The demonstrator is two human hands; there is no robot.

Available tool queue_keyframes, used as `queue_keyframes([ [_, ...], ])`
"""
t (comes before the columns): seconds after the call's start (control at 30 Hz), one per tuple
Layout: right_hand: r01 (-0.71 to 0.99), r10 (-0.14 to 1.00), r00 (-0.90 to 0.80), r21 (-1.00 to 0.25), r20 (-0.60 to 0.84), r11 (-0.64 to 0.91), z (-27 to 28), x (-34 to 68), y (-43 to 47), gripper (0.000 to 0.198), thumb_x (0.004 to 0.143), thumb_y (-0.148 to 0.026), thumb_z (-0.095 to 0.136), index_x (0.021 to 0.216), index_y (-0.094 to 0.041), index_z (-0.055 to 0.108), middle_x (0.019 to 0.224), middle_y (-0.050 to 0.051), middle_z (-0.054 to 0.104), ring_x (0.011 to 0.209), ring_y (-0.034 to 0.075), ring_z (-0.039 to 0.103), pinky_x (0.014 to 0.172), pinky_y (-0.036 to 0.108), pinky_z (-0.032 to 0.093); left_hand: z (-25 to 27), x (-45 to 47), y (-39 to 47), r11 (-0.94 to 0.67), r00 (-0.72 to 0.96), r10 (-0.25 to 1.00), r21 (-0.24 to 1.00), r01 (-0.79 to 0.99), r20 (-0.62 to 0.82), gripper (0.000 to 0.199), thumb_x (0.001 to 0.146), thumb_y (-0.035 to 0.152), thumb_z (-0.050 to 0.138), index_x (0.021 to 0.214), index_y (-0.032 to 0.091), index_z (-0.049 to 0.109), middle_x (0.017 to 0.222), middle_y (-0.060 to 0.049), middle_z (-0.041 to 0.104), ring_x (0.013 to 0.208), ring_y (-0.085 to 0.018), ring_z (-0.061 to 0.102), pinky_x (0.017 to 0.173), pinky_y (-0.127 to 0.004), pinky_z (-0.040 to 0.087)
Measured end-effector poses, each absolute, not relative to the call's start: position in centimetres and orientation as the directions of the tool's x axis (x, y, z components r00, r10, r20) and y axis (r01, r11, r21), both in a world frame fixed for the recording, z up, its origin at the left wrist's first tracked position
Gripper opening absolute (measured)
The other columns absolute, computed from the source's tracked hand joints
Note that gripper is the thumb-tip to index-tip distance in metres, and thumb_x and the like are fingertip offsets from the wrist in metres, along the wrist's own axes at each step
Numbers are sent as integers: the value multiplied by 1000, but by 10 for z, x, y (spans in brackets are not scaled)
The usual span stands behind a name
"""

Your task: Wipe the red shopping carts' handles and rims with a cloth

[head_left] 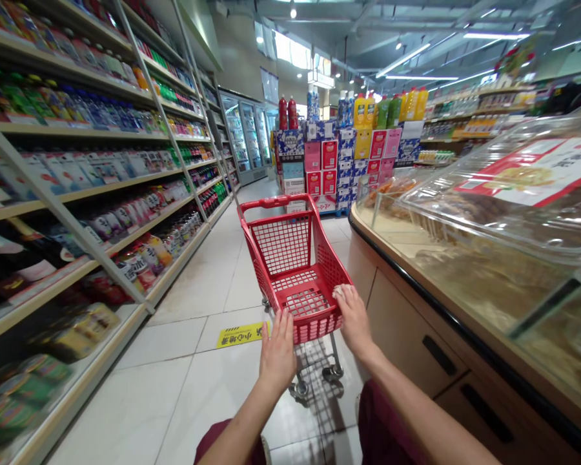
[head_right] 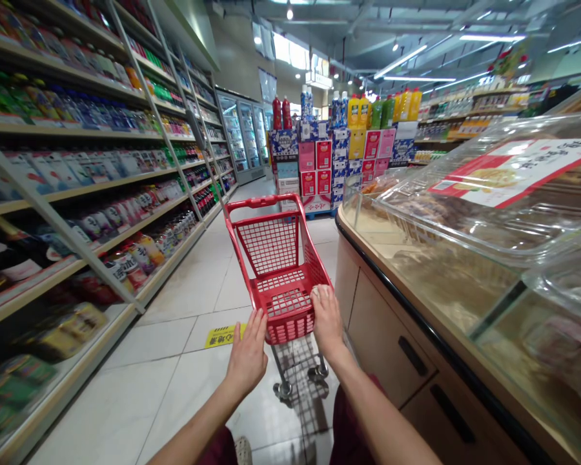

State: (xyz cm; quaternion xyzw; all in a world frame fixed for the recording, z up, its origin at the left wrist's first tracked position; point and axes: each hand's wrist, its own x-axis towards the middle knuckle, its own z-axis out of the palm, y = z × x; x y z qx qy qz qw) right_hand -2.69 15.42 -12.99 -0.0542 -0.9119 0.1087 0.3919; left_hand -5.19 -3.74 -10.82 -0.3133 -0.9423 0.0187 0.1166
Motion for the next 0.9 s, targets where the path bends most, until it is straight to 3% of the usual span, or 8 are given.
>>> queue_keyframes([
  [0.13,-254,-106,-693,-104,713,962,-134,-26,138,43,80,-3,35,117,-17,52,129,6,45,129,19,20,100,40,33,-108,-52,-36,809,-781,586,-97,580,216,71,65,14,39,134,11,21,143,-7,16,132,-22,9,106,-48,16],
  [0.2,-222,-71,-696,-121,715,967,-134,-27,136,43,81,-4,34,118,-18,51,129,7,45,129,20,21,98,42,34,-107,-53,-37,803,-777,593,-95,588,209,70,67,14,38,134,12,20,143,-5,15,132,-20,9,106,-48,15],
  [0.3,-44,128,-686,-216,716,975,-131,-29,138,44,81,-4,33,119,-16,49,129,11,44,129,22,21,96,47,34,-106,-52,-37,797,-775,602,-98,596,191,68,69,14,36,134,12,20,143,-5,15,132,-20,10,106,-47,14],
  [0.47,-273,-139,-692,-79,708,959,-129,-28,133,44,79,-4,37,118,-18,51,129,6,45,129,20,21,99,42,33,-107,-52,-37,798,-776,601,-107,593,192,66,70,16,37,134,12,20,143,-5,15,132,-21,10,106,-48,15],
  [0.63,-9,137,-700,-201,701,980,-128,-26,148,46,77,-2,35,119,-14,50,129,12,44,128,23,23,96,46,34,-107,-54,-38,786,-762,617,-104,610,196,65,71,17,36,134,13,20,143,-4,15,132,-20,11,106,-48,13],
  [0.7,-64,87,-700,-183,709,981,-130,-25,144,46,77,-2,35,119,-13,50,129,12,44,129,23,20,98,45,33,-107,-54,-37,795,-772,605,-92,600,196,65,71,17,37,134,12,22,143,-5,16,132,-21,11,106,-48,14],
  [0.8,-276,-137,-702,-90,699,957,-132,-24,135,46,77,-3,37,120,-14,49,130,9,43,130,21,17,100,42,32,-106,-52,-36,804,-782,592,-80,589,195,65,71,17,37,133,12,22,143,-5,17,132,-20,11,106,-48,14],
  [0.9,-180,-27,-718,-148,695,972,-130,-25,141,46,79,-3,35,121,-15,48,131,10,43,129,21,19,98,45,34,-105,-51,-37,790,-769,609,-69,609,194,64,72,17,36,134,13,22,143,-4,16,132,-19,12,107,-48,12],
])
